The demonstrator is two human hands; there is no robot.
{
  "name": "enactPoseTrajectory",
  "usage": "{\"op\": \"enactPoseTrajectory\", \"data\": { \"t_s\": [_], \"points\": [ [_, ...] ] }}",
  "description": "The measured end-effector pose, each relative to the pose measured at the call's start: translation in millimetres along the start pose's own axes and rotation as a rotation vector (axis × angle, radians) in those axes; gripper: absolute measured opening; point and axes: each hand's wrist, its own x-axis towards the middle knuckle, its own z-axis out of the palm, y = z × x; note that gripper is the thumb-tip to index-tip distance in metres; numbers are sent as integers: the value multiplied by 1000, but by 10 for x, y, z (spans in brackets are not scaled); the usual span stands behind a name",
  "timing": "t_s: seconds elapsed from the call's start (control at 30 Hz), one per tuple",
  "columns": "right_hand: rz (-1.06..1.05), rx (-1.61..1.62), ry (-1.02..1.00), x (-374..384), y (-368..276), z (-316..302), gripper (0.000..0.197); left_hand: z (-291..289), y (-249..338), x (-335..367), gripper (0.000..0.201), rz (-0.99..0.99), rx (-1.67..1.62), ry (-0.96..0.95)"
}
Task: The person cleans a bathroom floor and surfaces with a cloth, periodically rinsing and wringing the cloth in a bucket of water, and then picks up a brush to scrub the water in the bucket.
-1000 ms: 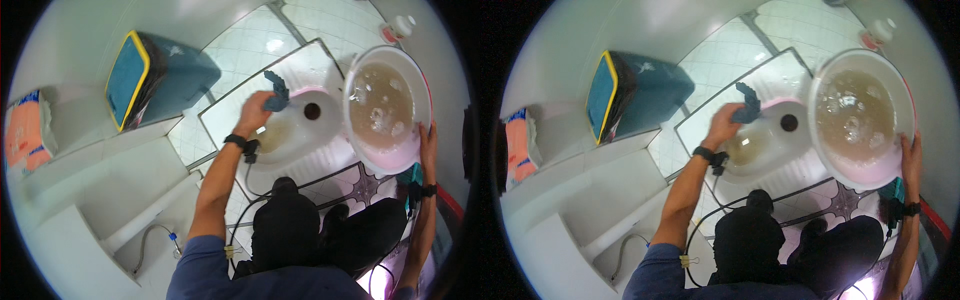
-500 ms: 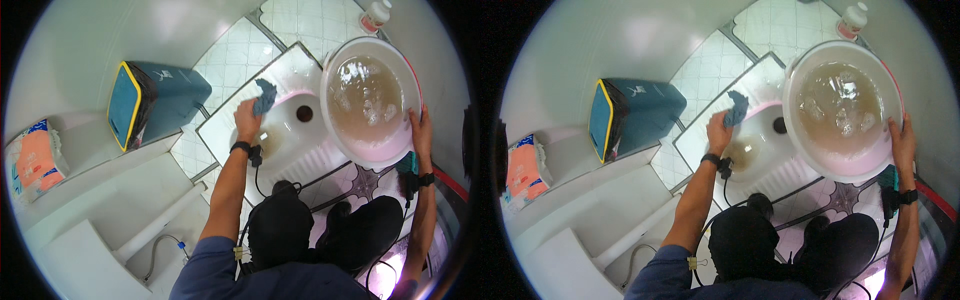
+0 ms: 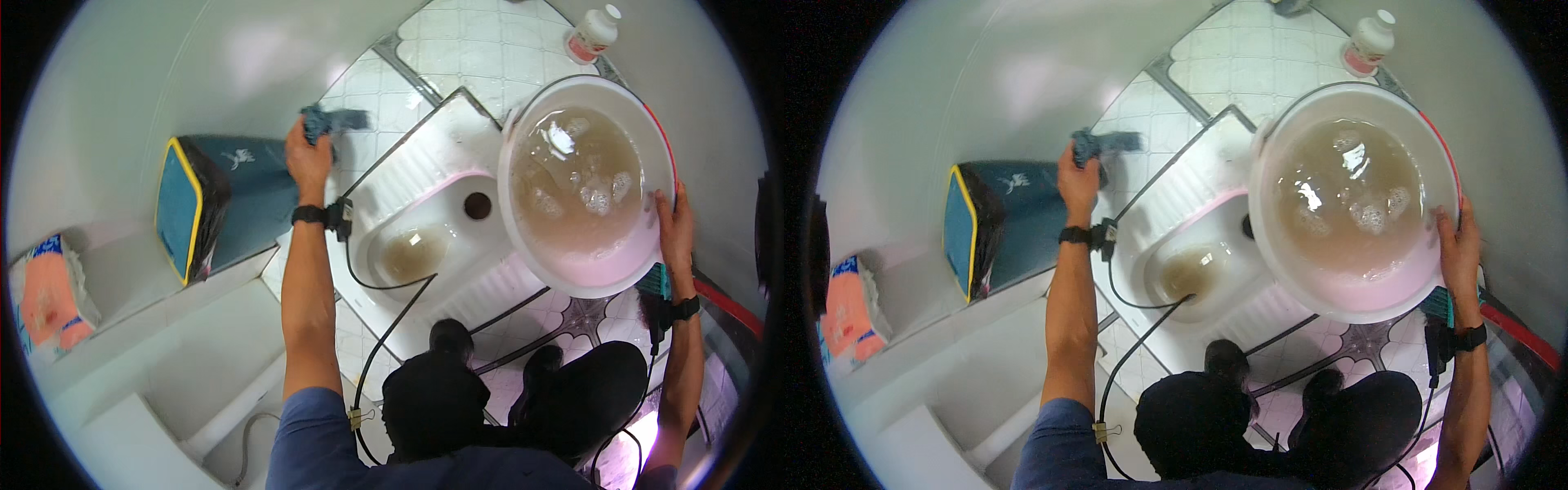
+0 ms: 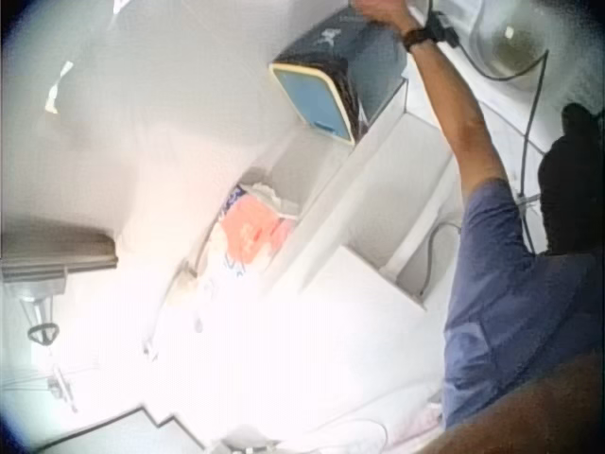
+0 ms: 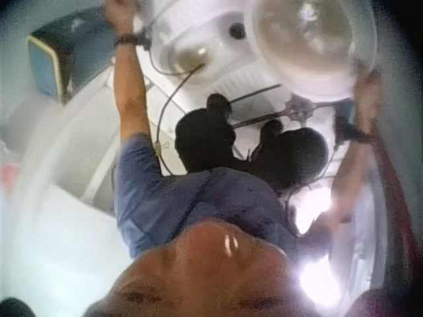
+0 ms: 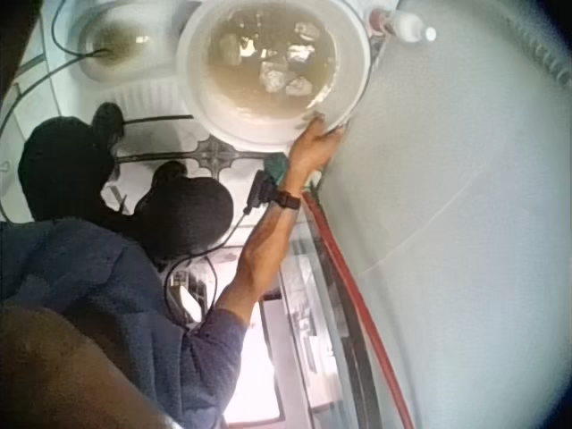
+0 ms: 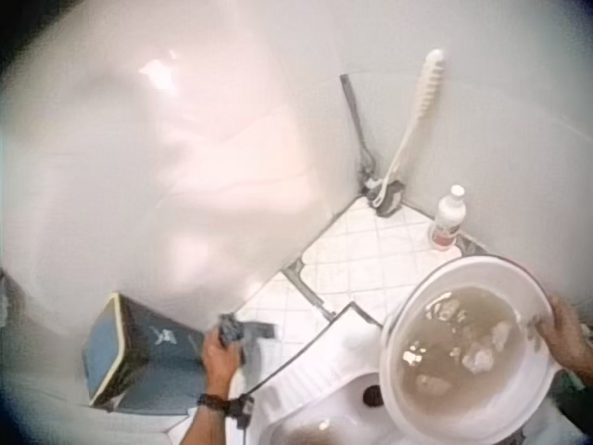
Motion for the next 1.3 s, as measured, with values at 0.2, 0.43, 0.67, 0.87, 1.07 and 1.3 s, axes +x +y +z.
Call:
{"op": "enactPoseTrajectory", "data": {
  "t_s": [0.2, 0.43, 0.67, 0.87, 1.07, 1.3],
  "points": [
    [-45, -103, 26, -16, -172, 54, 35, 722, -440, 116, 84, -303, 370, -104],
    [52, -83, -14, -43, -177, -38, 35, 1359, 71, 293, 87, -486, 380, 78],
    [40, -126, 41, -51, -185, -3, 35, 1850, 633, 592, 74, -70, 205, 135],
    [74, -62, -51, -56, -166, -37, 35, 2022, 1034, 836, 67, -59, 134, 39],
    [72, -60, -10, -68, -237, -18, 32, 1958, 1190, 811, 41, 267, 51, -197],
    [10, -152, -8, -59, -179, -45, 34, 1320, 1191, 10, 35, 423, -83, -366]
  ]
}}
